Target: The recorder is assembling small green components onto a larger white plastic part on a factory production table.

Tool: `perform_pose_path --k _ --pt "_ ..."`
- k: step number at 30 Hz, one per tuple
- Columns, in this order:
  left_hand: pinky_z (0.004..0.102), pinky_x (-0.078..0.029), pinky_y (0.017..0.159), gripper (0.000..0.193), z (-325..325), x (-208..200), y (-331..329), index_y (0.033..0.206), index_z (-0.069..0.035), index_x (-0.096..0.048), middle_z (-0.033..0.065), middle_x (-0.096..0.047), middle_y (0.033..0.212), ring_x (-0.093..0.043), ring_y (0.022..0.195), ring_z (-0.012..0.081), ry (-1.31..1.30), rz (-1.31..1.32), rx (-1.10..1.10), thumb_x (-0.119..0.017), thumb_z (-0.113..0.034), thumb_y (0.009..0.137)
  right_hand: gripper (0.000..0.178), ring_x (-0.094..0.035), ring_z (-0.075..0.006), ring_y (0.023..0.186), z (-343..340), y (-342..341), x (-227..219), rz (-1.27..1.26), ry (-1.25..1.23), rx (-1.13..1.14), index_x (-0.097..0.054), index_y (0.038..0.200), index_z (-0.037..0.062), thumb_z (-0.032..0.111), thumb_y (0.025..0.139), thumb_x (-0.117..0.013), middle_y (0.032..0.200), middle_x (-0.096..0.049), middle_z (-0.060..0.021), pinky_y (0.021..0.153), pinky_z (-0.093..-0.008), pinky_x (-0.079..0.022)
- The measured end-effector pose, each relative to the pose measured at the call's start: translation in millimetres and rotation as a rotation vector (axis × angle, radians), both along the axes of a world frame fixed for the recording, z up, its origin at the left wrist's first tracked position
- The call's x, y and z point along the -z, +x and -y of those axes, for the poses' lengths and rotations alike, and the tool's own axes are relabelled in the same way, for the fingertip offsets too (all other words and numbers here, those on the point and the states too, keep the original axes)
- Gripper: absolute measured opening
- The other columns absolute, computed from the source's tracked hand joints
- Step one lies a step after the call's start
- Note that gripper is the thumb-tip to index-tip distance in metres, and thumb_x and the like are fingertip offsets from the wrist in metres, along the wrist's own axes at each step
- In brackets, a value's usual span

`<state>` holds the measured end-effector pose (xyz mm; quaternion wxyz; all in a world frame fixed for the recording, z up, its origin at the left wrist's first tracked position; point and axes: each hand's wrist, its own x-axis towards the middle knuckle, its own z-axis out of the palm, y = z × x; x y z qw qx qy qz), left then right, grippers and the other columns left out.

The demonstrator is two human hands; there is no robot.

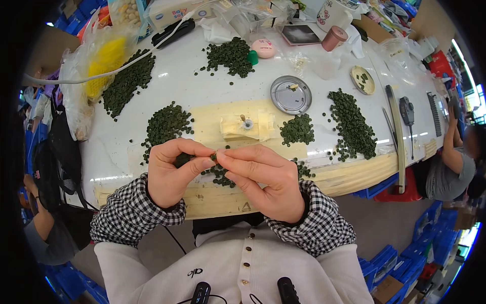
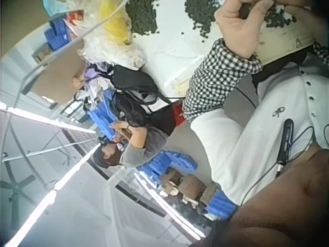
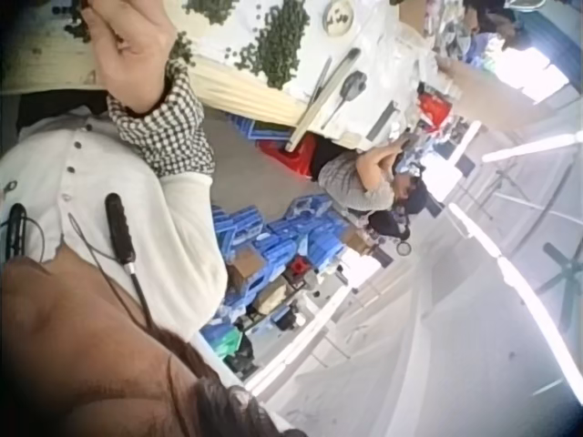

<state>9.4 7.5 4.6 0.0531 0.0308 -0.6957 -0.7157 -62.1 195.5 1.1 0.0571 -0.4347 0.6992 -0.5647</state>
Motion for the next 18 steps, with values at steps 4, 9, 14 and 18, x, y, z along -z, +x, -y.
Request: perform_pose_path --k 4,9,14,18 --pt "0.0188 -0.047 0.067 0.013 1.0 -0.2 -0.3 0.094 0.002 -0.067 0.0044 -0.068 0.084 -0.058 0.074 0.0043 -0.008 0.011 0.015 -0.066 -0.001 0.082 0.03 -0.063 -0.0219 0.088 -0.4 -0.2 -1.5 -0.015 -0.004 0.004 -0.065 0.109 0.0009 -0.003 0.079 -0.064 0.102 -0.064 -0.0134 0.074 -0.0277 -0.052" --pt "0.0196 -0.048 0.069 0.012 -0.1 2.6 -0.4 0.094 0.002 -0.067 0.0056 -0.068 0.085 -0.059 0.076 0.0055 0.027 0.002 0.026 -0.066 0.0 0.082 0.025 -0.064 -0.019 0.081 -0.6 1.6 0.8 0.073 -0.031 0.068 -0.066 0.102 0.0002 -0.003 0.078 -0.066 0.094 -0.065 -0.0129 0.07 -0.0263 -0.052" --pt "0.0211 -0.049 0.072 0.012 0.4 2.1 0.2 0.094 0.002 -0.068 0.007 -0.069 0.086 -0.061 0.078 0.0073 0.033 0.041 0.087 -0.066 0.0 0.082 0.017 -0.064 -0.0172 0.076 2.9 0.0 -0.7 0.034 -0.068 0.116 -0.067 0.091 0.0008 -0.004 0.075 -0.068 0.085 -0.065 -0.0104 0.067 -0.0253 -0.051" --pt "0.0219 -0.049 0.073 0.012 1.5 2.2 -0.4 0.093 0.002 -0.068 0.0079 -0.069 0.086 -0.062 0.079 0.0082 0.013 0.037 0.121 -0.066 0.0 0.082 0.017 -0.064 -0.0176 0.076 2.2 -1.0 -1.3 0.005 -0.058 0.106 -0.066 0.09 0.001 -0.005 0.075 -0.069 0.085 -0.064 -0.01 0.066 -0.0258 -0.051"
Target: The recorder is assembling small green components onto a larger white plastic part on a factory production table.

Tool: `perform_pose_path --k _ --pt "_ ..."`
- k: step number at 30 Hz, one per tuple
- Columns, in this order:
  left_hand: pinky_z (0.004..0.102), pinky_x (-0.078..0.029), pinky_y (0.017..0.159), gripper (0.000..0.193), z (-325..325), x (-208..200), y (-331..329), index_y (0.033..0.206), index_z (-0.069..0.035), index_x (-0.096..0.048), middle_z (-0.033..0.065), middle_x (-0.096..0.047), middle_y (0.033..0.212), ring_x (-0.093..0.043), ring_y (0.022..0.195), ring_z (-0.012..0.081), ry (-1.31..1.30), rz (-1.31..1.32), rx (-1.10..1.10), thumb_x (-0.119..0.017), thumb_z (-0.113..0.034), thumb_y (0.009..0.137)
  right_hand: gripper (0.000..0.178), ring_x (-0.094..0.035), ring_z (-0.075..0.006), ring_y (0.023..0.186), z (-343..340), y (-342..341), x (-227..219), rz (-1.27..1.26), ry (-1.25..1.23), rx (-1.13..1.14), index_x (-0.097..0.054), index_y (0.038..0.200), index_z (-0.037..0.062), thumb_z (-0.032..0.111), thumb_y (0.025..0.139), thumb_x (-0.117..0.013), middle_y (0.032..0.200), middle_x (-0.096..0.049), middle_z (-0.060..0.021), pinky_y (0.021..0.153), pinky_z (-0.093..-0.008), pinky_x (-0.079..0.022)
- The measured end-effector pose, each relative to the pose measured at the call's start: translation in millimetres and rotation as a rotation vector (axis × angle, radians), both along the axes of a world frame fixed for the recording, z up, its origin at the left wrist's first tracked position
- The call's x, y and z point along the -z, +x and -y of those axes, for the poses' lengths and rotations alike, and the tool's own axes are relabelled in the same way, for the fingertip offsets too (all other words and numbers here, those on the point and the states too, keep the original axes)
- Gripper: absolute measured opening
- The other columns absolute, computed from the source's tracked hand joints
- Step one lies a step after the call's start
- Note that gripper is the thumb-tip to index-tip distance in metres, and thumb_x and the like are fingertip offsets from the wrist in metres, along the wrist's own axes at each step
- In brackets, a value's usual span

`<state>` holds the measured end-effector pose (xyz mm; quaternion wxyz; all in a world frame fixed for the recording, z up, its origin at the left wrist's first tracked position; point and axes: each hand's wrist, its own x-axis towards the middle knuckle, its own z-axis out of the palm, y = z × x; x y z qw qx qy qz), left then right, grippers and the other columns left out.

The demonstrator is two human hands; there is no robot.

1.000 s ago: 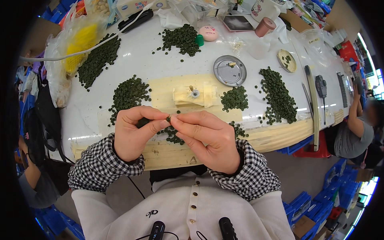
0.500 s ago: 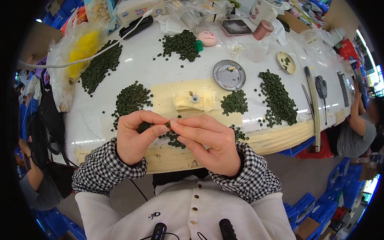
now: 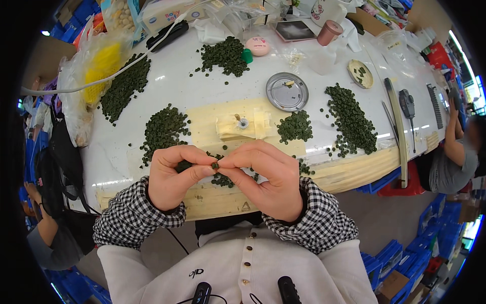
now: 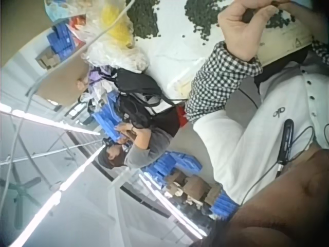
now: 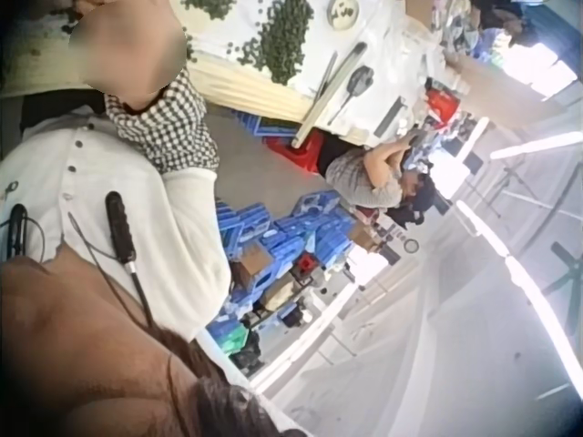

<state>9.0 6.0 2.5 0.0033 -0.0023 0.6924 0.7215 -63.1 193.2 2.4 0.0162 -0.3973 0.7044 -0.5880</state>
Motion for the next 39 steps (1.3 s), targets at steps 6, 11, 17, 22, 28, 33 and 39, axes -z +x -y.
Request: perform_pose_path --k 6,11,17,22,28,33,39 --pt "0.0225 -0.05 0.074 0.011 0.2 -0.4 0.0 0.092 0.002 -0.068 0.0084 -0.069 0.086 -0.063 0.08 0.0087 0.013 0.005 0.014 -0.066 -0.001 0.082 0.018 -0.064 -0.0179 0.076 -0.4 0.2 -1.1 -0.033 0.015 0.003 -0.066 0.09 0.0012 -0.005 0.074 -0.069 0.085 -0.064 -0.0096 0.065 -0.0261 -0.051" --pt "0.0226 -0.05 0.074 0.011 -1.0 -1.8 0.3 0.091 0.002 -0.068 0.0086 -0.069 0.085 -0.063 0.079 0.009 0.032 0.018 0.015 -0.067 0.0 0.081 0.02 -0.063 -0.0176 0.075 -0.8 0.7 -0.3 -0.077 0.011 0.005 -0.067 0.09 0.0023 -0.006 0.072 -0.07 0.085 -0.064 -0.0086 0.062 -0.0256 -0.051" --pt "0.0224 -0.05 0.074 0.01 -2.2 0.7 0.5 0.09 0.002 -0.068 0.0089 -0.069 0.085 -0.063 0.079 0.0093 0.028 0.009 0.0 -0.067 0.001 0.081 0.022 -0.063 -0.0178 0.074 -0.1 -0.9 2.2 -0.164 -0.008 0.009 -0.068 0.09 0.0029 -0.007 0.071 -0.07 0.085 -0.064 -0.008 0.06 -0.0251 -0.051" --pt "0.0225 -0.05 0.074 0.011 -2.1 -1.1 1.5 0.091 0.002 -0.068 0.0094 -0.069 0.086 -0.063 0.079 0.0097 -0.023 -0.024 -0.01 -0.067 0.001 0.08 0.022 -0.063 -0.0179 0.075 0.1 -0.3 2.7 -0.167 -0.011 0.015 -0.068 0.09 0.0027 -0.007 0.071 -0.07 0.086 -0.064 -0.008 0.061 -0.0253 -0.051" --pt "0.0229 -0.05 0.076 0.012 -0.7 -1.4 1.8 0.092 0.002 -0.068 0.0095 -0.069 0.088 -0.063 0.081 0.01 -0.031 -0.038 0.001 -0.067 0.0 0.08 0.021 -0.063 -0.0178 0.075 0.6 0.9 0.8 -0.144 -0.006 0.023 -0.068 0.09 0.0026 -0.007 0.071 -0.07 0.086 -0.063 -0.0078 0.061 -0.0254 -0.051" --pt "0.023 -0.05 0.077 0.012 -0.3 -2.0 1.9 0.093 0.002 -0.068 0.0095 -0.069 0.088 -0.063 0.082 0.01 -0.029 -0.038 0.006 -0.067 0.0 0.081 0.019 -0.064 -0.0172 0.074 0.9 2.0 -0.3 -0.116 0.001 0.029 -0.067 0.089 0.0024 -0.006 0.072 -0.07 0.086 -0.064 -0.0081 0.06 -0.0249 -0.051" --pt "0.0225 -0.049 0.075 0.012 0.0 -2.7 2.1 0.093 0.002 -0.067 0.0091 -0.069 0.088 -0.062 0.081 0.0092 -0.031 -0.044 0.011 -0.067 0.0 0.081 0.019 -0.064 -0.0171 0.073 0.9 2.1 -2.9 -0.12 0.016 0.029 -0.067 0.089 0.0022 -0.005 0.072 -0.07 0.085 -0.064 -0.0087 0.06 -0.0249 -0.051"
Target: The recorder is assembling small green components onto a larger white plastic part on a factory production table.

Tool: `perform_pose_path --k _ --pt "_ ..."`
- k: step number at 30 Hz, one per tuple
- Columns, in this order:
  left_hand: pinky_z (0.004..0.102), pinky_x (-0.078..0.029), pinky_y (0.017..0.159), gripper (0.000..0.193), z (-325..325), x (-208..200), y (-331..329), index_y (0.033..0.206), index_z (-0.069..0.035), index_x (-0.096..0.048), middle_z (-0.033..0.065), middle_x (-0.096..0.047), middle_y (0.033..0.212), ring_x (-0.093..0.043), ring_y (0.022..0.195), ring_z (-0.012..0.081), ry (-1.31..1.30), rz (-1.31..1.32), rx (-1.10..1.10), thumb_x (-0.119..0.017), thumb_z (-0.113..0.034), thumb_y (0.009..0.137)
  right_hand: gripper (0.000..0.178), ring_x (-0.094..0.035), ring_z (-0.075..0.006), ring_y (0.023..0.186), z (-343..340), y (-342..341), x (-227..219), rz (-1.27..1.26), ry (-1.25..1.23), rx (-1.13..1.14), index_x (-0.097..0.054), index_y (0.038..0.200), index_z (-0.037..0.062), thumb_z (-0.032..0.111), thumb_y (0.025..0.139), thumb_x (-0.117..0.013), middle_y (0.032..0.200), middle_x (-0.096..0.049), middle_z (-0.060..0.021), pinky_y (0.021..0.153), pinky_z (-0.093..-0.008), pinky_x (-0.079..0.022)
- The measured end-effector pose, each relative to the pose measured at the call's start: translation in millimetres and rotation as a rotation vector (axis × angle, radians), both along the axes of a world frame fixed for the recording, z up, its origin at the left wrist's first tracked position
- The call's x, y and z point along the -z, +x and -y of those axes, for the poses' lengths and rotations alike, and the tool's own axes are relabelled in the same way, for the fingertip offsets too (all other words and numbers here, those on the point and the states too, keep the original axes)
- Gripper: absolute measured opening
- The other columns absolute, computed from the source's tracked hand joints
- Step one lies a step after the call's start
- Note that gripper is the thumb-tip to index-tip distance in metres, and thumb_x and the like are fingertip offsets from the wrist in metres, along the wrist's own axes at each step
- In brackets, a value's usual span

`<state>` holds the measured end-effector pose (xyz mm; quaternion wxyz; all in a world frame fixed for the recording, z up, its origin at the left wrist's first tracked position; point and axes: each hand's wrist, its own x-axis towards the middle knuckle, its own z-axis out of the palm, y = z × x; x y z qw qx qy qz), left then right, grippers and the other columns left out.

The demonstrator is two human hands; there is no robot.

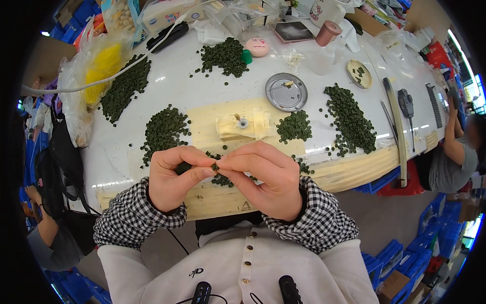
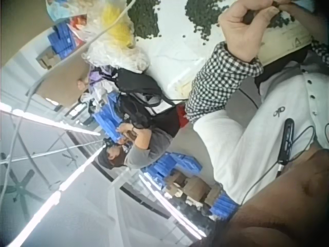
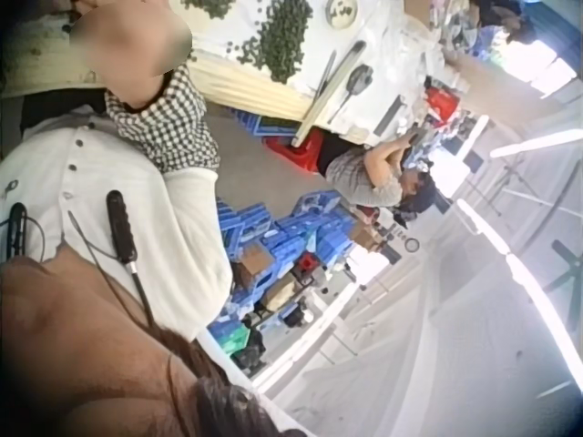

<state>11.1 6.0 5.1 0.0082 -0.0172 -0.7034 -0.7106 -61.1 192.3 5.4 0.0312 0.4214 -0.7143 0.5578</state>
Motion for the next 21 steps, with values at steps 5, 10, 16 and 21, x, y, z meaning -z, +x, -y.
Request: perform_pose_path --k 5,10,16,21 --pt "0.0218 -0.049 0.074 0.012 0.5 0.8 0.7 0.093 0.002 -0.067 0.0083 -0.069 0.087 -0.062 0.08 0.0083 -0.005 -0.002 -0.006 -0.067 -0.001 0.081 0.02 -0.063 -0.0198 0.077 -1.4 1.1 -1.5 0.006 0.02 -0.015 -0.065 0.092 0.0009 -0.006 0.074 -0.069 0.087 -0.063 -0.0107 0.066 -0.0266 -0.05" --pt "0.0218 -0.048 0.073 0.012 -0.7 1.1 0.4 0.092 0.001 -0.068 0.0075 -0.068 0.086 -0.061 0.079 0.0083 -0.013 -0.02 -0.023 -0.068 0.0 0.08 0.023 -0.063 -0.0187 0.072 2.2 1.3 4.4 -0.136 -0.013 0.055 -0.067 0.089 0.0019 -0.007 0.068 -0.071 0.085 -0.063 -0.0084 0.058 -0.0258 -0.052" --pt "0.0215 -0.047 0.071 0.014 -2.5 4.8 1.4 0.092 0.001 -0.068 0.007 -0.067 0.085 -0.06 0.076 0.008 -0.005 -0.059 -0.055 -0.069 0.002 0.078 0.025 -0.063 -0.0191 0.07 4.8 3.5 6.4 -0.162 -0.041 0.083 -0.067 0.088 0.0018 -0.007 0.066 -0.072 0.082 -0.063 -0.0081 0.057 -0.0262 -0.052" --pt "0.0217 -0.047 0.07 0.013 -2.3 5.1 1.2 0.091 0.001 -0.068 0.0074 -0.067 0.084 -0.059 0.074 0.0082 -0.023 -0.087 -0.047 -0.069 0.003 0.078 0.024 -0.063 -0.0192 0.068 4.8 4.1 7.9 -0.156 -0.04 0.087 -0.067 0.087 0.0019 -0.007 0.065 -0.072 0.081 -0.063 -0.0081 0.056 -0.0263 -0.051"
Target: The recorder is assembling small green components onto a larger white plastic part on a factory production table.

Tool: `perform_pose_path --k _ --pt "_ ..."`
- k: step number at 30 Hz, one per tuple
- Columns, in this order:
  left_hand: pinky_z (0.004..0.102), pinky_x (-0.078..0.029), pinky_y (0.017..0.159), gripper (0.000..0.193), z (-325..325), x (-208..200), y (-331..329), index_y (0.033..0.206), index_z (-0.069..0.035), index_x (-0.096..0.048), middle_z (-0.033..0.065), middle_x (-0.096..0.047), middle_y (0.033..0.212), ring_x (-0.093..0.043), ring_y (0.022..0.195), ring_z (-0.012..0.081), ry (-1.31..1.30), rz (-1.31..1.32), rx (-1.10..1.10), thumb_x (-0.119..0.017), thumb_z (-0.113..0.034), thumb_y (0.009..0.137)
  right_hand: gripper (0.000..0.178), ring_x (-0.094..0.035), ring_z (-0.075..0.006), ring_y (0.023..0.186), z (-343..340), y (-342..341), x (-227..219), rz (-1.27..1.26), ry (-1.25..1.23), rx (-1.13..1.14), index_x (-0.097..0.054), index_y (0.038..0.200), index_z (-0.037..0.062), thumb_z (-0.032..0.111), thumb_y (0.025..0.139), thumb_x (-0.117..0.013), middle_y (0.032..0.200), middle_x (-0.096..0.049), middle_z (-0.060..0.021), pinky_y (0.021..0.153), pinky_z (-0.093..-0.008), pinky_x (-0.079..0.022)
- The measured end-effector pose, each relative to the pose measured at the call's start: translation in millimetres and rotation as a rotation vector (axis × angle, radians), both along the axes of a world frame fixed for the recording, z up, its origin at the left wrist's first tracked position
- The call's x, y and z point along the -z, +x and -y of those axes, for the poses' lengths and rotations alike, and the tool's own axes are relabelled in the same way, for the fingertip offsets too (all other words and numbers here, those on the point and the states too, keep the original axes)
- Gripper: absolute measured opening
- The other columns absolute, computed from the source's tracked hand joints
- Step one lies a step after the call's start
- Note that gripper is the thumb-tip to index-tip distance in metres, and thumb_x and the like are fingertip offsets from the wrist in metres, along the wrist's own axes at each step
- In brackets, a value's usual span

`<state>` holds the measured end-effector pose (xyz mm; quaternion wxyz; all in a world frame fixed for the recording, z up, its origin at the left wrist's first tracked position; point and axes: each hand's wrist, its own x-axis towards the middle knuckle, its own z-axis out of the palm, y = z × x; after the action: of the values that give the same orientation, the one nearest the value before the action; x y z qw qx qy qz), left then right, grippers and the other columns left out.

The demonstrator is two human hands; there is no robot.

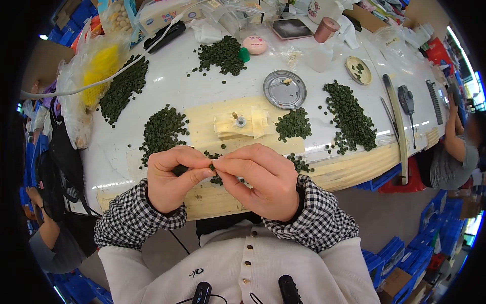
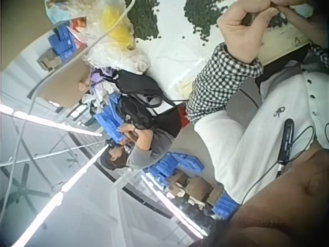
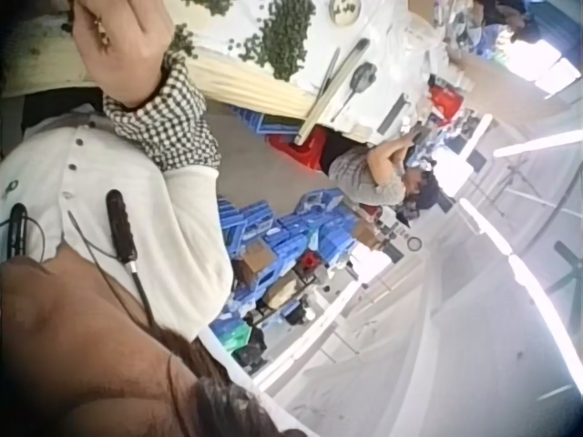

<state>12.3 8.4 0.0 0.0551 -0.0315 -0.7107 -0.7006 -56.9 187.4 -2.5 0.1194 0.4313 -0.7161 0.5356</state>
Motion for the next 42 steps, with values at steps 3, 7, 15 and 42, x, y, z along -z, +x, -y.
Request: perform_pose_path --k 3,7,15,42 --pt "0.0222 -0.048 0.071 0.013 0.0 -0.1 -0.1 0.09 0.001 -0.068 0.0083 -0.067 0.084 -0.061 0.075 0.0092 -0.02 -0.014 0.001 -0.069 0.004 0.077 0.023 -0.063 -0.0195 0.068 -0.9 0.4 0.5 0.007 0.011 -0.005 -0.067 0.087 0.002 -0.006 0.066 -0.072 0.081 -0.063 -0.0082 0.055 -0.0264 -0.05" --pt "0.0227 -0.049 0.072 0.012 -1.1 -0.5 0.2 0.089 0.002 -0.068 0.0095 -0.068 0.085 -0.063 0.078 0.0108 -0.014 0.003 -0.002 -0.068 0.004 0.077 0.023 -0.063 -0.02 0.067 -2.8 -1.0 -0.3 -0.013 0.029 -0.026 -0.067 0.087 0.0013 -0.005 0.067 -0.073 0.082 -0.064 -0.0087 0.055 -0.0267 -0.05" --pt "0.0229 -0.05 0.073 0.011 -3.8 3.2 1.9 0.088 0.002 -0.068 0.0093 -0.068 0.085 -0.063 0.078 0.0107 0.037 0.047 -0.016 -0.068 0.005 0.077 0.024 -0.063 -0.0211 0.067 -4.3 -1.2 0.2 -0.104 0.047 -0.031 -0.066 0.089 -0.0002 -0.006 0.067 -0.072 0.082 -0.064 -0.0097 0.056 -0.0267 -0.051" --pt "0.0187 -0.035 0.051 0.016 0.3 0.1 -1.6 0.094 -0.003 -0.07 0.0035 -0.065 0.077 -0.046 0.057 0.0038 -0.156 -0.004 -0.075 -0.069 -0.002 0.078 0.02 -0.054 -0.0242 0.073 -5.9 -48.7 -26.2 -0.129 0.291 0.203 -0.065 0.091 0.0033 0.005 0.072 -0.072 0.078 -0.055 -0.0082 0.064 -0.0325 -0.044"
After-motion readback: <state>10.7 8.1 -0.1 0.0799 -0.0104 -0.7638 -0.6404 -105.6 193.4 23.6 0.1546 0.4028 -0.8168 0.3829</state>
